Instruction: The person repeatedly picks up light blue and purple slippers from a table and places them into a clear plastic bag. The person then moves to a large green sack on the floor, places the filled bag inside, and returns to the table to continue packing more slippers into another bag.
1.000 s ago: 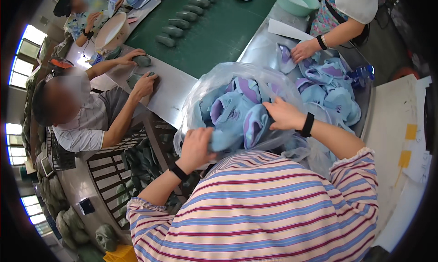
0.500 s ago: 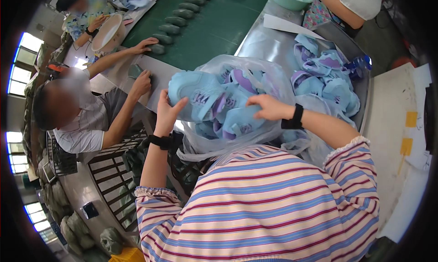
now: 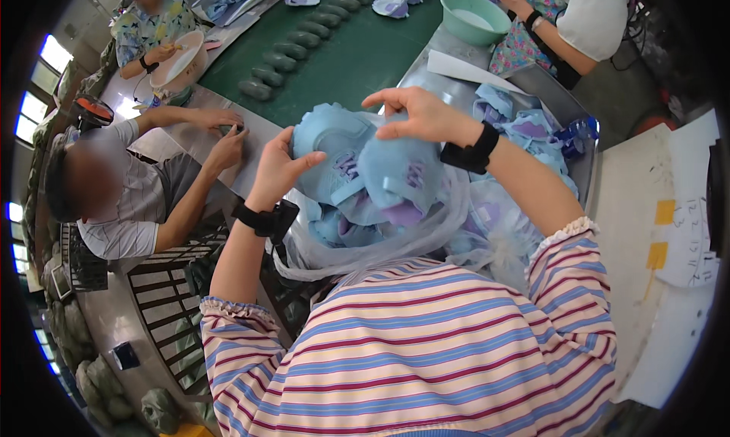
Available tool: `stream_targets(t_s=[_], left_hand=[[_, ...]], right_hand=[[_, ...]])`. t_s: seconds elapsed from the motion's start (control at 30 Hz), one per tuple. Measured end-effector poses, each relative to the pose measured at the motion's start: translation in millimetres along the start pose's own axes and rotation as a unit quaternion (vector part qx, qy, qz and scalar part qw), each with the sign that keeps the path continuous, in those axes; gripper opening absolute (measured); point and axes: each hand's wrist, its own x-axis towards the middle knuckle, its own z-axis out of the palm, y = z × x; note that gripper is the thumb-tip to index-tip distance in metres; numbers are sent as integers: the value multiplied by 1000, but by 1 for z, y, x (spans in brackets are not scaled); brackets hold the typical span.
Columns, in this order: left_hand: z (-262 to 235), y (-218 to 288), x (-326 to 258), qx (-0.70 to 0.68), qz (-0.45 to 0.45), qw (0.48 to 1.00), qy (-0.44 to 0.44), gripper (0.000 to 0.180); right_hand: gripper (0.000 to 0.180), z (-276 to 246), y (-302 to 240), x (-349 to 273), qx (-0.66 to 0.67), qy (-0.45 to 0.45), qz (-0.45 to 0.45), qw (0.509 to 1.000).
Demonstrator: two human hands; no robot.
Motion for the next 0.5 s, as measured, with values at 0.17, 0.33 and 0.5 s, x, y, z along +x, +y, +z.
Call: stream_targets(t_s=[0.17,0.33,0.5], left_hand=[[28,14,17,-43,16,999,28,43],[40,26,27,-201,-25,977,-67,37],[39,7,51,-163,-13,983,-78,32]], right_hand=[[40,15,6,-9,-71,44,10,996],[59,10,5,-23,13,188,69,980],[69,-4,14,-33,230,72,143,960]])
